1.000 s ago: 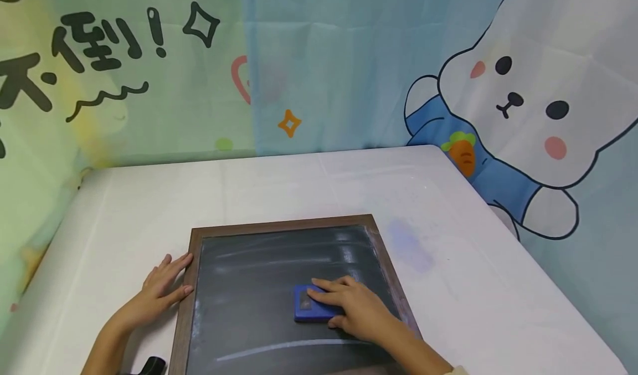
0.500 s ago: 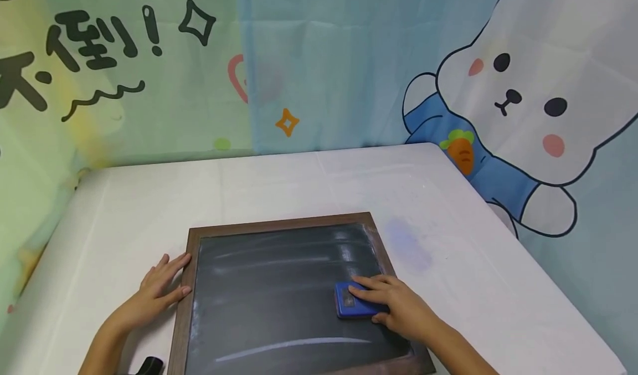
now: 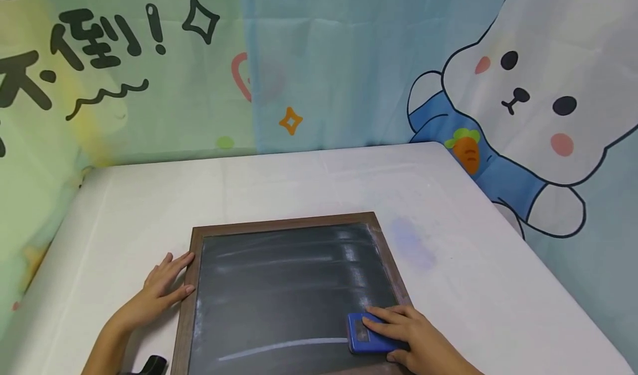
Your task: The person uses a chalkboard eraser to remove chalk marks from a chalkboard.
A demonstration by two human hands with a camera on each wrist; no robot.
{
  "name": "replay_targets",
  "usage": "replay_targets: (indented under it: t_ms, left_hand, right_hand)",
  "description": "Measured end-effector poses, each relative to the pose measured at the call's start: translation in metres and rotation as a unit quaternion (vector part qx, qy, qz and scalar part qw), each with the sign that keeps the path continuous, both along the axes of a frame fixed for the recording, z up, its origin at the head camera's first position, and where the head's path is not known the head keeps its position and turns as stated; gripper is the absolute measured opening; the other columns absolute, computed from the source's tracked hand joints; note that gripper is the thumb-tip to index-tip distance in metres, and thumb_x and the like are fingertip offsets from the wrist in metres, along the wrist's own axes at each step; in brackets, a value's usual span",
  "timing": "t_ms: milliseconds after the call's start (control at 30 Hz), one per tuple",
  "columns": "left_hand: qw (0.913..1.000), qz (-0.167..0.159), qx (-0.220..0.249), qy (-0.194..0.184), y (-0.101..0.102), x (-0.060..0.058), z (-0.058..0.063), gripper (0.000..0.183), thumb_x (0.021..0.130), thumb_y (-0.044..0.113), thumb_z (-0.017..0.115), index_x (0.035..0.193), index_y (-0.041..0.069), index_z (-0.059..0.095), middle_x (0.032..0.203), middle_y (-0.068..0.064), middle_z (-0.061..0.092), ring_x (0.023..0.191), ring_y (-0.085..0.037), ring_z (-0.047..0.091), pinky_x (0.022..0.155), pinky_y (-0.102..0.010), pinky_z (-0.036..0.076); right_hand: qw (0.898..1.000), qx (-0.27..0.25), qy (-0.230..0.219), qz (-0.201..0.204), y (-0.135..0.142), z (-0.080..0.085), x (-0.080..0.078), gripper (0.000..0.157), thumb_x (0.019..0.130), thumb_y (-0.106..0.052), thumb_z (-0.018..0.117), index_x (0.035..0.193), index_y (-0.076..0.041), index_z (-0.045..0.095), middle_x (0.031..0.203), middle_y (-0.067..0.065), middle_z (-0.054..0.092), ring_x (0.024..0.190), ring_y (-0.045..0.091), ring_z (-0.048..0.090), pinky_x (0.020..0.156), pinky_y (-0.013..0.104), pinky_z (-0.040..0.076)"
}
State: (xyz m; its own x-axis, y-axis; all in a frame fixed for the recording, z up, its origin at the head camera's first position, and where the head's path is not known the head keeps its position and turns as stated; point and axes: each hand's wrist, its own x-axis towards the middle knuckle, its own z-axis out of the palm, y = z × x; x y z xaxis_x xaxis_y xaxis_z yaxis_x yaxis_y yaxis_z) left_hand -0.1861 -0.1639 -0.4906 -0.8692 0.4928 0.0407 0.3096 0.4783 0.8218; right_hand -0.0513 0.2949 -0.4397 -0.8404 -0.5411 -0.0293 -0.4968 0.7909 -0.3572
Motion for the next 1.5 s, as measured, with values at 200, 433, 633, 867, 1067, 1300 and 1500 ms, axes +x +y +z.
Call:
replay_targets:
  t_ms: [200, 433, 633, 867, 1067, 1300, 1500]
  left_hand:
    - [1.0, 0.0, 0.002, 0.002, 0.001, 0.0, -0.002, 0.06, 0.089, 0.023, 0.056, 0.14, 0.004, 0.031, 0.145, -0.026, 0.026, 0.135, -0.049, 0.0, 0.103, -0.064, -0.007]
    - [1.0, 0.0, -0.001, -0.007, 0.001, -0.002, -0.002, 0.061, 0.09, 0.025, 0.056, 0.141, 0.005, 0.03, 0.146, -0.024, 0.023, 0.136, -0.047, -0.003, 0.104, -0.062, -0.01]
    - [0.9999, 0.0, -0.009, -0.011, 0.0, -0.003, -0.002, 0.062, 0.09, 0.026, 0.055, 0.142, 0.005, 0.028, 0.147, -0.022, 0.021, 0.137, -0.047, -0.003, 0.104, -0.062, -0.01]
    - [0.9998, 0.006, -0.015, -0.015, 0.0, -0.001, -0.002, 0.062, 0.09, 0.025, 0.056, 0.142, 0.004, 0.029, 0.147, -0.023, 0.021, 0.136, -0.047, -0.002, 0.104, -0.062, -0.01]
    - [0.9998, 0.004, -0.015, -0.013, 0.001, -0.001, -0.002, 0.063, 0.09, 0.025, 0.056, 0.142, 0.004, 0.028, 0.147, -0.023, 0.022, 0.136, -0.048, -0.002, 0.104, -0.062, -0.009]
    - [0.9998, 0.006, -0.016, -0.008, -0.002, -0.001, -0.003, 0.062, 0.09, 0.026, 0.055, 0.142, 0.004, 0.028, 0.148, -0.023, 0.021, 0.136, -0.047, -0.003, 0.104, -0.063, -0.01]
    - [0.9998, 0.0, -0.018, -0.005, 0.0, -0.001, -0.003, 0.062, 0.09, 0.026, 0.055, 0.142, 0.006, 0.028, 0.148, -0.023, 0.022, 0.136, -0.048, -0.002, 0.104, -0.063, -0.008]
  right_hand:
    - [0.999, -0.033, -0.026, -0.006, 0.001, 0.0, 0.002, 0.059, 0.081, -0.039, 0.063, 0.135, -0.023, 0.045, 0.14, -0.01, 0.042, 0.108, 0.014, 0.043, 0.08, 0.025, 0.049]
    - [0.998, -0.058, -0.022, -0.004, -0.023, -0.001, -0.002, 0.06, 0.079, -0.037, 0.065, 0.134, -0.021, 0.047, 0.141, -0.011, 0.042, 0.103, 0.01, 0.043, 0.074, 0.025, 0.047]
    - [0.999, -0.044, 0.009, 0.005, -0.084, 0.002, -0.012, 0.061, 0.075, -0.03, 0.071, 0.131, -0.019, 0.05, 0.137, -0.001, 0.048, 0.101, 0.012, 0.047, 0.078, 0.03, 0.049]
    - [0.999, 0.014, -0.012, 0.047, -0.169, 0.011, -0.025, 0.061, 0.074, -0.027, 0.073, 0.131, -0.023, 0.05, 0.138, -0.004, 0.047, 0.1, 0.013, 0.05, 0.082, 0.029, 0.047]
    - [0.991, 0.024, 0.066, 0.111, -0.22, 0.003, -0.029, 0.051, 0.078, -0.04, 0.064, 0.125, -0.022, 0.056, 0.131, -0.004, 0.054, 0.094, 0.012, 0.053, 0.08, 0.024, 0.047]
    - [0.991, 0.026, 0.056, 0.12, -0.228, 0.003, -0.032, 0.056, 0.074, -0.039, 0.066, 0.126, -0.024, 0.055, 0.134, -0.007, 0.05, 0.096, 0.011, 0.052, 0.082, 0.024, 0.046]
    - [0.997, 0.014, -0.004, 0.072, -0.197, 0.006, -0.022, 0.057, 0.079, -0.033, 0.066, 0.132, -0.023, 0.049, 0.138, -0.004, 0.047, 0.107, 0.017, 0.053, 0.087, 0.036, 0.048]
